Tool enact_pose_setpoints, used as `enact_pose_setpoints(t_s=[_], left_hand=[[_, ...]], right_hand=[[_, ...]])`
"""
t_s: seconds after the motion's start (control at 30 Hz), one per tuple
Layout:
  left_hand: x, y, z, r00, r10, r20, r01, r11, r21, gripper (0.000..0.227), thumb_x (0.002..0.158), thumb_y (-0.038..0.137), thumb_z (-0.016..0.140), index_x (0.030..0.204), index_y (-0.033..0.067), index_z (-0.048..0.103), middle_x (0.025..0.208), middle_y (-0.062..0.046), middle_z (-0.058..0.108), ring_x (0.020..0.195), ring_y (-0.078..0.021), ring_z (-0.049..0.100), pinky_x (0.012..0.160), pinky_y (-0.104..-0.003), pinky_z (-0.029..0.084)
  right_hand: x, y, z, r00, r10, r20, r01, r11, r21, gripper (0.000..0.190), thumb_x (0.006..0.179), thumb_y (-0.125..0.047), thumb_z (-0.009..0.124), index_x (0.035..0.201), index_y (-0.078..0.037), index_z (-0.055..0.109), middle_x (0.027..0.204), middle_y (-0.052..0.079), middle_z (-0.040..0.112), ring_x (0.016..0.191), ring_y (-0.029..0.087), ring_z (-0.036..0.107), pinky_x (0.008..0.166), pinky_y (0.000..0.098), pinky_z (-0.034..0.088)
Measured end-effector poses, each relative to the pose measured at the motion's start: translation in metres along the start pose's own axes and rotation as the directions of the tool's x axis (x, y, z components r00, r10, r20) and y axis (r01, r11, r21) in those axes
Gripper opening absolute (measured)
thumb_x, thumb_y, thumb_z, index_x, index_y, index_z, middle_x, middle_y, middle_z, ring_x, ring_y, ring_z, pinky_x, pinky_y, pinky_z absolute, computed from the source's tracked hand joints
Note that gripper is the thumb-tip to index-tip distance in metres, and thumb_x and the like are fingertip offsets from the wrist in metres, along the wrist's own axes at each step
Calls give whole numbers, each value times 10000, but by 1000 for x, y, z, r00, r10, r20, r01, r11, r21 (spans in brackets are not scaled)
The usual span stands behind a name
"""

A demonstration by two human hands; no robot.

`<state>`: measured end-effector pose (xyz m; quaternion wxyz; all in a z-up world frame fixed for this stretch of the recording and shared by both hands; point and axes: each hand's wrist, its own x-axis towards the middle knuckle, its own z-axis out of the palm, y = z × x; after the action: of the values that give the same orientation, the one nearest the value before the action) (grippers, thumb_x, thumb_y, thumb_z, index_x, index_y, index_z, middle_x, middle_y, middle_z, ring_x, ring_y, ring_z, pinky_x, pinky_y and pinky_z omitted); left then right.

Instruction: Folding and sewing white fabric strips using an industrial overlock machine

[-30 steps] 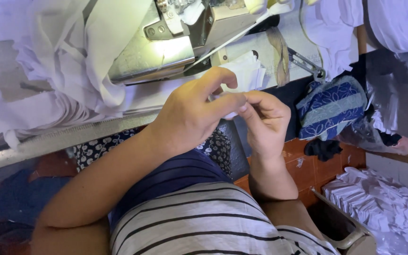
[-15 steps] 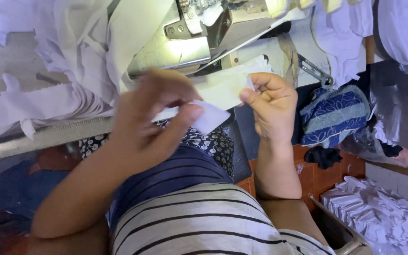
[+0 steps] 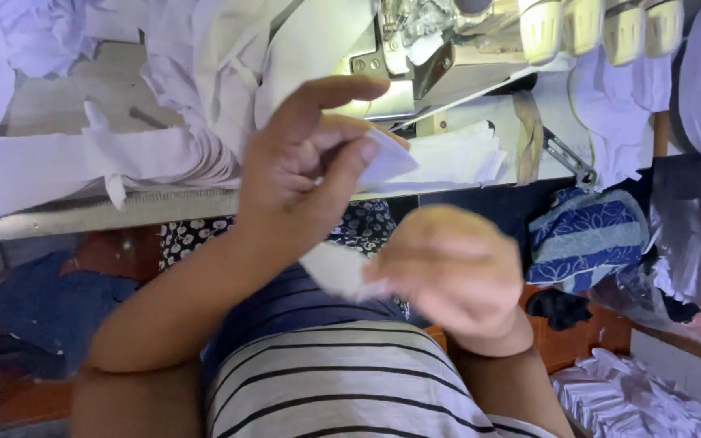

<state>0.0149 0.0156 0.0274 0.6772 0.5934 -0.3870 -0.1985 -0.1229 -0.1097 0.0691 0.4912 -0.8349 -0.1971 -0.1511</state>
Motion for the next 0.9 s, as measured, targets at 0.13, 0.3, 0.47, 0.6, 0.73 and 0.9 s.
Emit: enact_pose_setpoints(t_s=[0.13, 0.3, 0.47, 0.6, 0.73, 0.9], left_hand=[[-6, 2, 19, 998, -50, -47, 37, 968, -249, 241, 1086, 6, 573, 1324, 45, 574, 1219, -115, 728, 979, -202, 798, 839, -260, 656], [-10, 5, 18, 995, -98, -36, 84, 958, -274, 375, 1100, 63, 561, 1457, 110, 456, 1207, -187, 783, 1137, -200, 786, 1033, -276, 659], [-11, 2, 20, 994, -103, -37, 93, 973, -211, 384, 1094, 59, 540, 1468, 75, 454, 1256, -150, 768, 1079, -150, 782, 939, -213, 637], [-9, -2, 18, 996, -66, -60, 64, 997, -40, 354, 1099, 110, 560, 1447, 113, 498, 1235, -74, 798, 768, -6, 745, 584, -112, 454], [4, -11, 6, 966, -246, 78, 247, 969, -2, 567, 961, 114, 731, 1428, 190, 418, 936, 6, 763, 701, -72, 679, 665, -207, 521], [34, -24, -16, 984, -21, 174, -96, 769, 632, 170, 1030, 170, 603, 1186, 154, 535, 1053, -79, 669, 775, -352, 634, 482, -483, 414]], right_hand=[[6, 12, 12, 825, 166, -540, -312, 931, -189, 67, 936, -38, 679, 926, 27, 692, 916, 197, 727, 769, 268, 704, 723, 342, 580], [8, 24, 20, 708, 172, -685, -362, 921, -143, 105, 902, 37, 757, 893, 48, 653, 887, 211, 708, 814, 289, 722, 776, 338, 590], [-2, 35, 20, 684, 180, -707, -371, 920, -125, 154, 906, 38, 783, 945, 5, 638, 939, 178, 703, 855, 264, 709, 830, 340, 585], [2, 37, 14, 720, 202, -664, -469, 847, -251, 280, 1005, -108, 742, 1245, -22, 626, 985, 95, 519, 891, 201, 512, 846, 299, 460], [-2, 56, 5, 688, 308, -657, -505, 853, -129, 99, 987, -65, 692, 1014, -42, 600, 984, 113, 597, 919, 212, 576, 842, 300, 469], [1, 84, -7, 667, 420, -615, -531, 848, 3, 242, 942, -37, 755, 1019, -78, 529, 901, 43, 537, 798, 103, 529, 744, 213, 462]])
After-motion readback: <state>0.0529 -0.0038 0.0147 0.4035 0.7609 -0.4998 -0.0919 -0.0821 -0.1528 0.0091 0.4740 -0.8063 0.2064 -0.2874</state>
